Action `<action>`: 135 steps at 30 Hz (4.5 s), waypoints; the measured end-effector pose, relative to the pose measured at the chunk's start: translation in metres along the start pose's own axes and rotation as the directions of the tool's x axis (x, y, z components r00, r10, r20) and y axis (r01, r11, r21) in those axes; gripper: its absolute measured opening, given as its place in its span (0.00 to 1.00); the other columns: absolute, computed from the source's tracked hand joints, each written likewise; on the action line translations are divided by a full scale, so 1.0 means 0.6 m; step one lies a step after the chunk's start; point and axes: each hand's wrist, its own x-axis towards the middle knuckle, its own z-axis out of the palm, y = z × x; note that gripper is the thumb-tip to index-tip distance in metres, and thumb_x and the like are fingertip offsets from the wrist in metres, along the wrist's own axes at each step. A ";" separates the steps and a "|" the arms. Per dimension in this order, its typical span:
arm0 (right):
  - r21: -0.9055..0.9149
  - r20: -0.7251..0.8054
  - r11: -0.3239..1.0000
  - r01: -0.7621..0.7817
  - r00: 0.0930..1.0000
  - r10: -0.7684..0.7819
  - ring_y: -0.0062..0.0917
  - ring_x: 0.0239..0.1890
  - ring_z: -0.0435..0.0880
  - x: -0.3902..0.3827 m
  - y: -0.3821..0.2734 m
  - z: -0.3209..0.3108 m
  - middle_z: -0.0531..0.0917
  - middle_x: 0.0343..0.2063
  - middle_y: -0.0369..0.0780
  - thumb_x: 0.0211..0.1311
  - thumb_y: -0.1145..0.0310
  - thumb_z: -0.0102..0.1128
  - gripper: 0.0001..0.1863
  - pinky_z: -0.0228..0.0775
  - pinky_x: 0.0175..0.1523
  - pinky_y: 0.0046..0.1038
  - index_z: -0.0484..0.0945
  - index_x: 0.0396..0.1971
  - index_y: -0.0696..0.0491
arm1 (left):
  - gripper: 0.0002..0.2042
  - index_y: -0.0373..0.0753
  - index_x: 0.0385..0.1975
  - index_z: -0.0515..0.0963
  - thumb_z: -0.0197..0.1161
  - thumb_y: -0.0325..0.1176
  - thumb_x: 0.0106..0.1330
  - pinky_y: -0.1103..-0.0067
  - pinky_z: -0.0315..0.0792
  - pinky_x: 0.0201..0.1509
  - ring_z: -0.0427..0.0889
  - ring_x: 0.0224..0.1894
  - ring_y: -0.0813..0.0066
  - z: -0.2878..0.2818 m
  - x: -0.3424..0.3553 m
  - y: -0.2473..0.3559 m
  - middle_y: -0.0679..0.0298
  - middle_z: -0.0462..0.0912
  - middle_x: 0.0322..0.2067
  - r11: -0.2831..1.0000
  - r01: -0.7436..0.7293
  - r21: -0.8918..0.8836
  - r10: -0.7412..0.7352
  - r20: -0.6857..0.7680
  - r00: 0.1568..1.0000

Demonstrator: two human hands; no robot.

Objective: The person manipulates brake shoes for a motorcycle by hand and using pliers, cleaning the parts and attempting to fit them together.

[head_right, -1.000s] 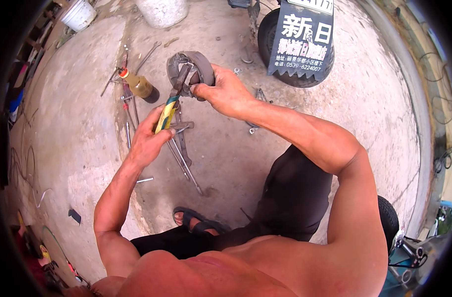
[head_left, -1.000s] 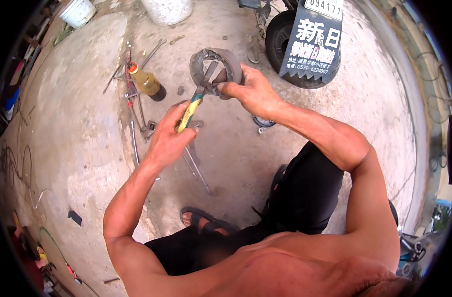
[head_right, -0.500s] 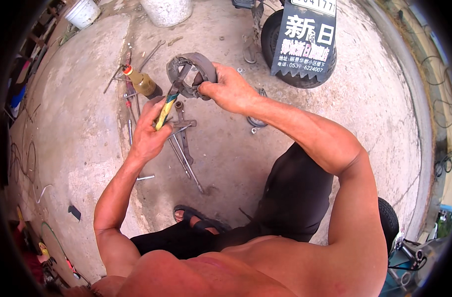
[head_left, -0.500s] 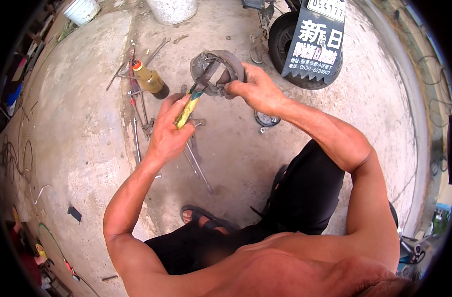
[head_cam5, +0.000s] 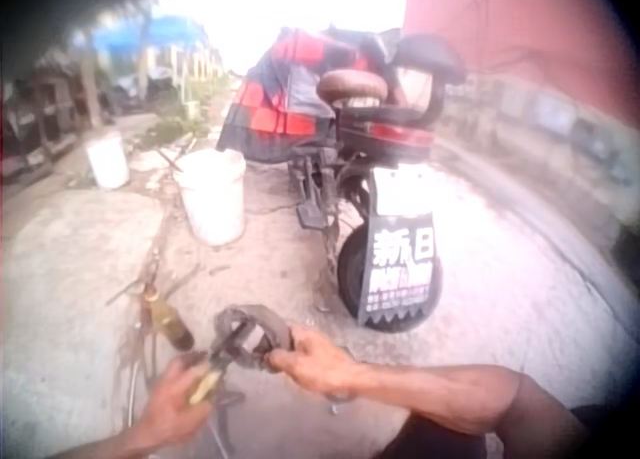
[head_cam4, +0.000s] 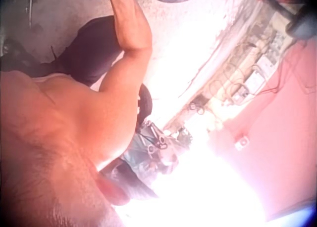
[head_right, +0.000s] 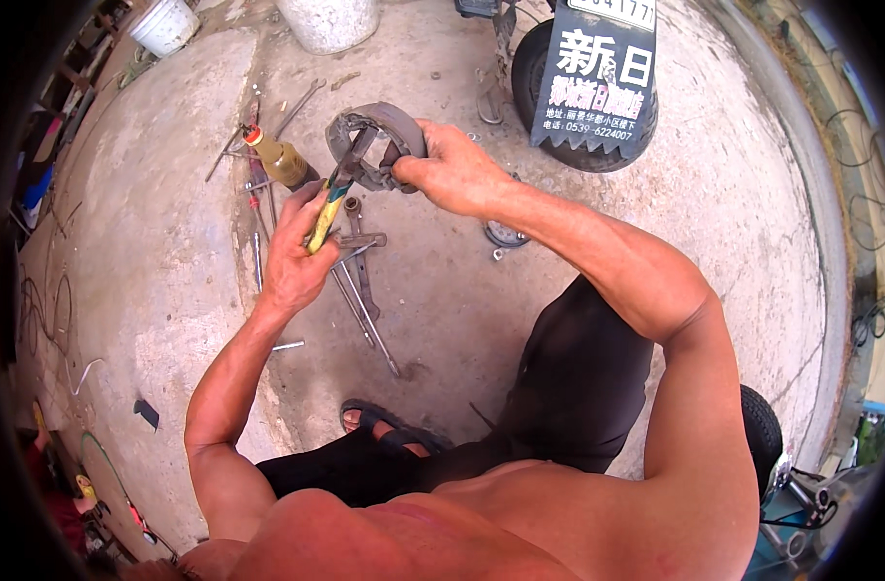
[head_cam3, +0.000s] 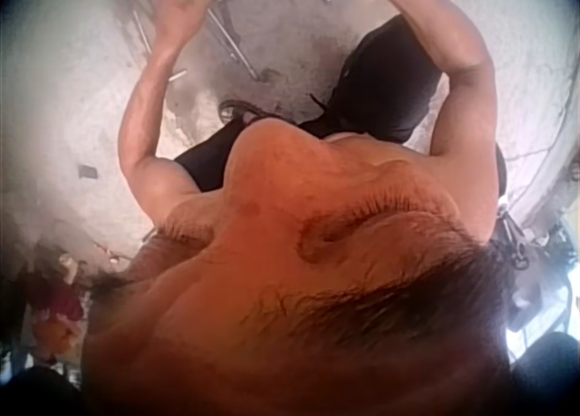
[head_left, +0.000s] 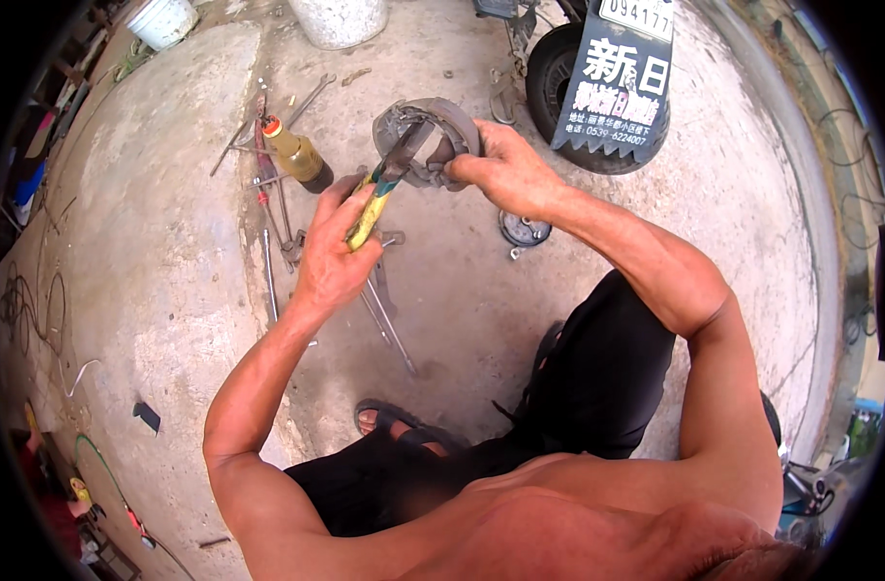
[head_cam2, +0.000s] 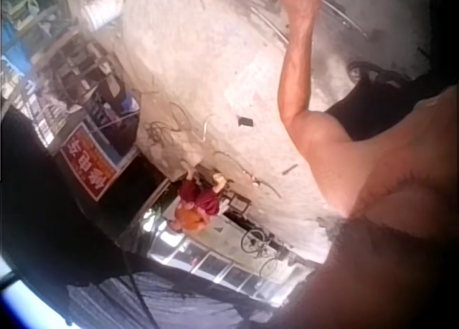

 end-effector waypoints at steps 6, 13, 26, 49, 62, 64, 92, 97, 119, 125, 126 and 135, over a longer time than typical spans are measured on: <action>0.050 0.013 0.998 0.027 1.000 -0.028 0.20 0.41 0.79 0.000 0.002 -0.007 0.83 0.38 0.38 0.61 0.71 0.58 0.17 0.73 0.48 0.26 0.77 0.48 0.62 | 0.30 0.36 0.64 0.71 0.57 0.21 0.57 0.74 0.62 0.69 0.70 0.65 0.64 0.012 -0.005 -0.001 0.55 0.72 0.61 0.982 0.115 -0.153 -0.104 0.077 0.992; 0.038 0.010 0.999 -0.002 1.000 0.001 0.21 0.37 0.79 0.001 -0.001 -0.006 0.83 0.35 0.38 0.60 0.70 0.57 0.18 0.72 0.45 0.27 0.77 0.49 0.62 | 0.28 0.35 0.62 0.73 0.58 0.23 0.57 0.72 0.68 0.63 0.74 0.58 0.60 0.013 -0.008 0.000 0.53 0.73 0.56 0.989 0.098 -0.110 -0.094 0.045 0.995; -0.028 -0.066 0.998 -0.054 0.996 0.052 0.20 0.33 0.79 0.004 -0.004 0.000 0.84 0.30 0.37 0.61 0.55 0.61 0.22 0.71 0.41 0.26 0.80 0.44 0.60 | 0.26 0.34 0.58 0.75 0.55 0.22 0.56 0.73 0.65 0.64 0.74 0.58 0.61 0.013 -0.017 -0.002 0.53 0.74 0.54 0.997 0.045 -0.065 -0.044 0.022 0.999; -0.017 -0.176 0.999 0.031 0.984 -0.033 0.17 0.31 0.83 -0.004 -0.025 0.004 0.83 0.29 0.37 0.68 0.65 0.58 0.17 0.76 0.37 0.25 0.74 0.50 0.61 | 0.27 0.36 0.63 0.72 0.60 0.26 0.60 0.69 0.68 0.64 0.74 0.60 0.54 0.044 -0.023 0.001 0.49 0.72 0.57 0.991 0.050 -0.120 -0.049 0.013 0.999; -0.073 -0.212 0.997 0.010 0.977 -0.025 0.21 0.23 0.83 -0.006 -0.024 0.010 0.82 0.23 0.41 0.64 0.65 0.56 0.14 0.75 0.29 0.29 0.75 0.38 0.63 | 0.23 0.34 0.57 0.75 0.60 0.26 0.60 0.70 0.68 0.62 0.74 0.57 0.58 0.063 -0.030 -0.004 0.52 0.74 0.52 0.986 0.073 -0.150 -0.074 -0.001 0.997; -0.062 -0.208 0.998 -0.001 0.978 -0.012 0.21 0.23 0.83 -0.011 -0.027 0.011 0.82 0.23 0.41 0.64 0.65 0.56 0.14 0.75 0.29 0.28 0.75 0.39 0.63 | 0.22 0.34 0.57 0.76 0.60 0.26 0.60 0.71 0.68 0.61 0.74 0.56 0.59 0.065 -0.029 -0.007 0.53 0.74 0.51 0.985 0.083 -0.154 -0.081 0.018 0.997; -0.058 -0.187 0.997 -0.045 0.982 0.033 0.23 0.27 0.86 -0.013 -0.024 0.016 0.83 0.25 0.41 0.66 0.65 0.54 0.15 0.77 0.33 0.29 0.73 0.42 0.64 | 0.20 0.34 0.55 0.75 0.64 0.27 0.61 0.74 0.70 0.55 0.76 0.48 0.67 0.084 -0.038 -0.006 0.58 0.74 0.45 0.950 0.204 -0.235 -0.196 0.054 0.979; -0.049 -0.204 0.999 0.008 0.979 -0.018 0.23 0.27 0.86 -0.016 -0.025 0.031 0.83 0.25 0.42 0.65 0.66 0.54 0.15 0.77 0.33 0.29 0.73 0.42 0.64 | 0.17 0.32 0.51 0.75 0.62 0.26 0.62 0.76 0.71 0.52 0.76 0.44 0.71 0.076 -0.041 -0.008 0.61 0.73 0.41 0.974 0.168 -0.151 -0.164 0.041 0.986; -0.386 0.066 0.920 -0.068 0.993 0.101 0.23 0.32 0.80 -0.013 -0.024 -0.030 0.84 0.28 0.39 0.55 0.62 0.66 0.18 0.73 0.40 0.30 0.84 0.42 0.58 | 0.31 0.37 0.58 0.76 0.55 0.15 0.47 0.64 0.64 0.69 0.69 0.66 0.47 -0.080 -0.001 0.020 0.49 0.69 0.65 0.886 -0.162 0.434 0.048 0.262 0.964; -0.393 0.086 0.917 -0.059 0.991 0.100 0.16 0.27 0.76 -0.008 -0.021 -0.028 0.81 0.26 0.35 0.57 0.70 0.63 0.15 0.71 0.34 0.24 0.82 0.44 0.59 | 0.28 0.35 0.56 0.76 0.55 0.17 0.50 0.73 0.66 0.64 0.72 0.63 0.58 -0.063 -0.009 -0.004 0.53 0.73 0.58 0.993 0.114 0.012 -0.110 0.386 0.916; -0.330 0.094 0.941 -0.078 0.989 0.115 0.16 0.28 0.77 -0.006 -0.019 -0.030 0.83 0.28 0.35 0.56 0.71 0.64 0.18 0.72 0.34 0.24 0.81 0.48 0.60 | 0.27 0.35 0.56 0.76 0.56 0.18 0.51 0.74 0.67 0.61 0.73 0.58 0.62 -0.056 -0.015 -0.014 0.56 0.73 0.55 0.985 0.166 -0.050 -0.132 0.403 0.906; 0.340 0.219 0.937 -0.084 0.976 0.008 0.27 0.46 0.87 0.006 -0.009 -0.066 0.85 0.48 0.47 0.61 0.69 0.67 0.35 0.78 0.55 0.27 0.64 0.66 0.64 | 0.25 0.38 0.57 0.77 0.59 0.25 0.55 0.81 0.69 0.47 0.73 0.41 0.80 -0.035 -0.026 -0.027 0.68 0.77 0.43 0.800 0.551 -0.240 -0.395 0.480 0.783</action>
